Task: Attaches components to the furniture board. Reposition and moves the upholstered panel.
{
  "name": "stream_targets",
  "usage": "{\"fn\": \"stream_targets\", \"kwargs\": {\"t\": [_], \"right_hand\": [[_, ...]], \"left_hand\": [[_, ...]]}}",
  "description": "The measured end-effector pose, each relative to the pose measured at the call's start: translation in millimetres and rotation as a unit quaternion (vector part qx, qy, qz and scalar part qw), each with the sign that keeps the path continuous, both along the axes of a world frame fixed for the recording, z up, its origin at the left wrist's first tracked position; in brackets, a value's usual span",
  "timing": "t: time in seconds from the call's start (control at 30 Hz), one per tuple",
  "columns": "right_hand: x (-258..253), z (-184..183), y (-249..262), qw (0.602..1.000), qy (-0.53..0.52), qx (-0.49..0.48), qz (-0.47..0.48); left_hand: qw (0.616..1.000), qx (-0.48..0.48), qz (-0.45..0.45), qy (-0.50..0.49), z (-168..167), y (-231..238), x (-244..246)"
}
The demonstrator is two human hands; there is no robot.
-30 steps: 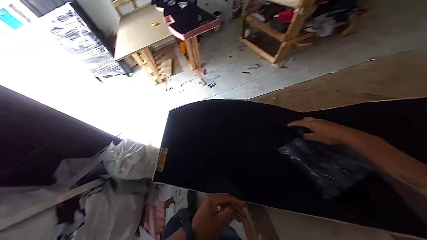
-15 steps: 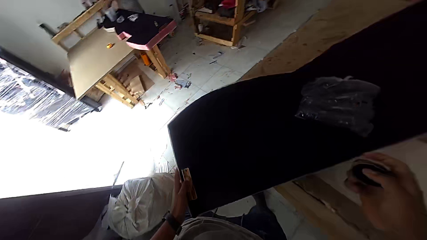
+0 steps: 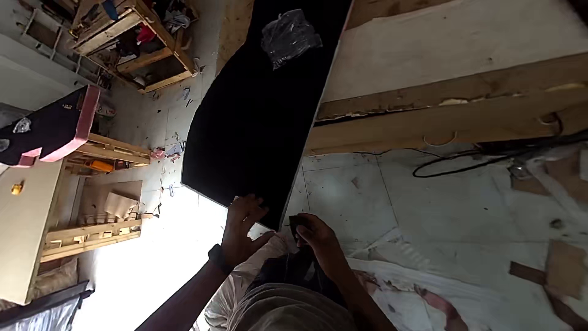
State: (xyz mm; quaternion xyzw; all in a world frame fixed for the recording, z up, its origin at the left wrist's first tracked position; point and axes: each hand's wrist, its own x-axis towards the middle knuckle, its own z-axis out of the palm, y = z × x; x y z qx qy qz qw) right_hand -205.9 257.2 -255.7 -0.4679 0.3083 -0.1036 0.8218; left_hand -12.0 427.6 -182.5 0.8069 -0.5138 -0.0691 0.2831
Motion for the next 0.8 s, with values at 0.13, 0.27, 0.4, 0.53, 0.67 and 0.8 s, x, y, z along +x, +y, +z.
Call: {"fn": "stream_targets", "kwargs": {"t": [0.13,0.27,0.4,0.53,0.67,0.8], "right_hand": [[2.7,-5.1,27.9,0.996,0.006,0.032,-0.084],[5.5,-20.3,46.6,0.987,0.015,0.007,-0.16],[4.2,-23.5,47.7,0.986,0.046,-0.03,-0.155],[3.1,-28.1,56.2,0.982,0.068,-0.022,-0.177],[4.0,-35.3,66.5,0.975,0.082,-0.039,-0.205],[-2.7,-48.5,57.0,0.976,0.079,-0.104,-0.176]], "left_hand": [[0.877,-0.105,0.339,0.325,-17.8,17.3,-71.6],[0.668,-0.072,0.305,0.675,-64.3,-6.2,-106.5],[0.598,-0.136,0.287,0.736,-88.1,-34.6,-108.9],[0.563,-0.186,0.283,0.754,-103.3,-36.6,-111.6],[0.564,-0.21,0.268,0.753,-111.2,-34.0,-113.0],[0.576,-0.232,0.271,0.736,-115.8,-36.8,-114.3]]}}
